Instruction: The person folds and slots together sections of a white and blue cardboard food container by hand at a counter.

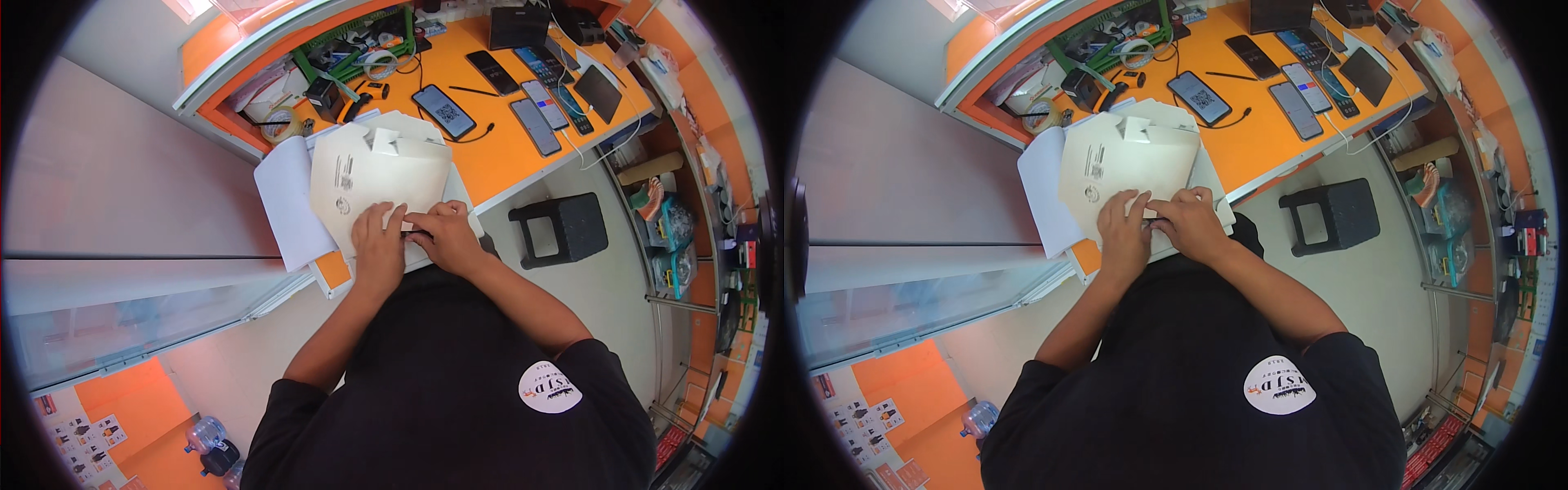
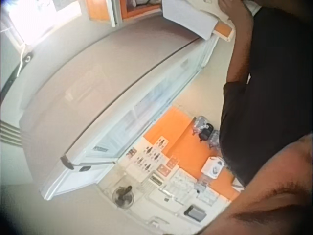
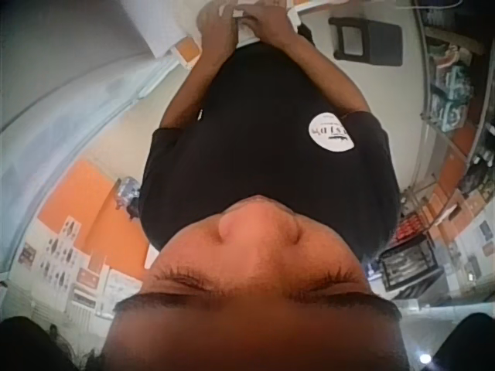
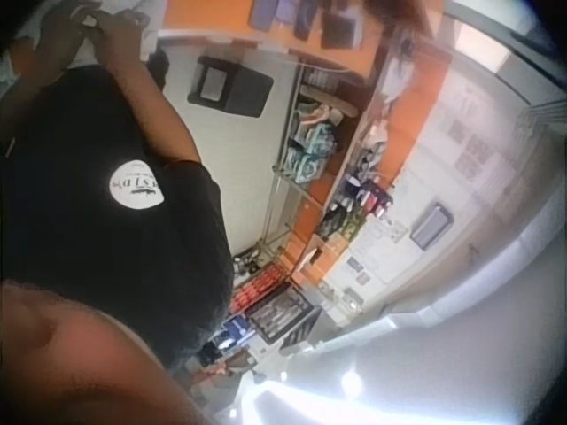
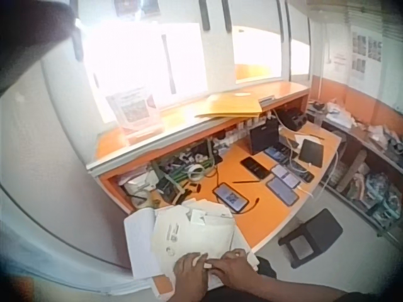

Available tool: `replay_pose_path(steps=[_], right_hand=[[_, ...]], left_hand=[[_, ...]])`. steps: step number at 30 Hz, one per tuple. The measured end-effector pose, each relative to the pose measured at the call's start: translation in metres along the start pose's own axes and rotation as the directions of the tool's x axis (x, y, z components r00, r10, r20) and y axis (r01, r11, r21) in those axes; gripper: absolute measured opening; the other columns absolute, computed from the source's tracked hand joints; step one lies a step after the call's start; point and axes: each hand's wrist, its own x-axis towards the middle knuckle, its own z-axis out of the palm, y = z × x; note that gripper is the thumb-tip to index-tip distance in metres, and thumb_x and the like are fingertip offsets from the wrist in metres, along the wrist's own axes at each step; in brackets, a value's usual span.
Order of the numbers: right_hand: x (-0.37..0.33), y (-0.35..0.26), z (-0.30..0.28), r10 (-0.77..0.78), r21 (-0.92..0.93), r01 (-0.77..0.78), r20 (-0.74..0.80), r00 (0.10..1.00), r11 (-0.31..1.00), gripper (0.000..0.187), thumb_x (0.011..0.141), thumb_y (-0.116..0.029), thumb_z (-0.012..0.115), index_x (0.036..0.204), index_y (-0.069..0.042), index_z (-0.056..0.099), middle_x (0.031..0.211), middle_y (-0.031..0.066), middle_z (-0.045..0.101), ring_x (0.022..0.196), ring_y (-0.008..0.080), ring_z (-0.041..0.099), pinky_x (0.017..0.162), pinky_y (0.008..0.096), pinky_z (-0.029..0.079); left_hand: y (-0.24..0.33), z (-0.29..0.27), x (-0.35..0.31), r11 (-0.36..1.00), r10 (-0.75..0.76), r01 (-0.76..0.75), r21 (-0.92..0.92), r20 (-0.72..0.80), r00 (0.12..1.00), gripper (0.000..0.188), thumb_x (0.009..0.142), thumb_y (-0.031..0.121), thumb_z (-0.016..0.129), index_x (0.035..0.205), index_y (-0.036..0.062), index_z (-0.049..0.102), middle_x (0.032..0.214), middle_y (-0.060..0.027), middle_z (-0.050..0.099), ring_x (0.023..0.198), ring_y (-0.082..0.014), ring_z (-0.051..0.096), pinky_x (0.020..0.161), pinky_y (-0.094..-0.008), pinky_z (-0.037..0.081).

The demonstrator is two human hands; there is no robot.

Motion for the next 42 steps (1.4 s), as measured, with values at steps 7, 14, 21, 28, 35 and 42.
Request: replay_pose_path(steps=[7, 14, 21, 28, 35, 42], right_hand=[[0.000, -0.020, -0.027, -0.181, 0.139, 0.219, -0.242, 0.953, 0.966, 0.028, 0.087, -0.016, 0.074, 0.113, -0.007, 0.067, 0.112, 0.0107, 0.067, 0.104, 0.0266, 0.059, 0.097, 0.0429, 0.044], [0.020, 0.024, -0.050, 0.703, 0.888, -0.200, -0.173, 0.690, 0.415, 0.034, 0.108, -0.027, 0.044, 0.130, -0.003, 0.055, 0.122, 0.0105, 0.061, 0.107, 0.0183, 0.059, 0.093, 0.0350, 0.047], [0.021, 0.034, -0.052, 0.551, 0.986, -0.134, 0.167, 0.818, -0.099, 0.038, 0.110, -0.026, 0.038, 0.132, 0.000, 0.052, 0.124, 0.0124, 0.061, 0.113, 0.0189, 0.060, 0.097, 0.0332, 0.049], [0.017, 0.036, -0.061, 0.469, 0.965, -0.195, 0.256, 0.845, -0.174, 0.035, 0.108, -0.027, 0.044, 0.130, -0.002, 0.054, 0.130, 0.0096, 0.061, 0.117, 0.0183, 0.059, 0.099, 0.0344, 0.048], [0.022, 0.024, -0.082, 0.493, 0.932, -0.108, -0.082, 0.866, 0.345, 0.030, 0.105, -0.028, 0.054, 0.122, -0.004, 0.059, 0.109, 0.0034, 0.063, 0.099, 0.0132, 0.061, 0.089, 0.0303, 0.051], [0.045, -0.006, -0.093, 0.510, 0.710, -0.148, -0.328, 0.795, 0.689, 0.035, 0.097, -0.028, 0.068, 0.111, 0.004, 0.064, 0.113, 0.0083, 0.056, 0.103, 0.0148, 0.060, 0.082, 0.0281, 0.055]], left_hand=[[-0.008, -0.003, -0.009, 0.992, 0.073, -0.082, -0.092, -0.103, 0.992, 0.069, 0.068, 0.006, 0.081, 0.131, 0.0056, 0.053, 0.128, -0.0146, 0.055, 0.127, -0.0362, 0.049, 0.113, -0.0584, 0.028], [-0.039, -0.017, -0.017, 0.685, -0.005, -0.113, -0.719, -0.161, 0.987, 0.073, 0.072, -0.001, 0.083, 0.131, 0.0038, 0.040, 0.130, -0.0187, 0.049, 0.128, -0.0302, 0.049, 0.111, -0.0457, 0.039], [-0.023, -0.034, -0.016, 0.529, 0.194, -0.140, -0.837, -0.041, 0.980, 0.077, 0.083, 0.013, 0.079, 0.144, 0.0051, 0.032, 0.147, -0.0228, 0.038, 0.140, -0.0332, 0.037, 0.114, -0.0443, 0.032], [-0.021, -0.043, -0.019, 0.515, 0.227, -0.035, -0.857, 0.097, 0.969, 0.092, 0.084, 0.014, 0.077, 0.153, 0.0013, 0.018, 0.156, -0.0246, 0.024, 0.147, -0.0348, 0.026, 0.118, -0.0471, 0.025], [-0.011, -0.041, -0.004, 0.933, -0.079, -0.126, -0.338, -0.531, 0.843, 0.098, 0.072, 0.008, 0.083, 0.149, 0.0008, 0.023, 0.152, -0.0278, 0.024, 0.143, -0.0408, 0.029, 0.113, -0.0525, 0.032], [0.018, -0.083, 0.028, 0.928, 0.191, -0.274, -0.251, -0.308, 0.932, 0.074, 0.066, 0.010, 0.079, 0.134, 0.0028, 0.051, 0.146, -0.0317, 0.033, 0.138, -0.0462, 0.035, 0.112, -0.0527, 0.033]])
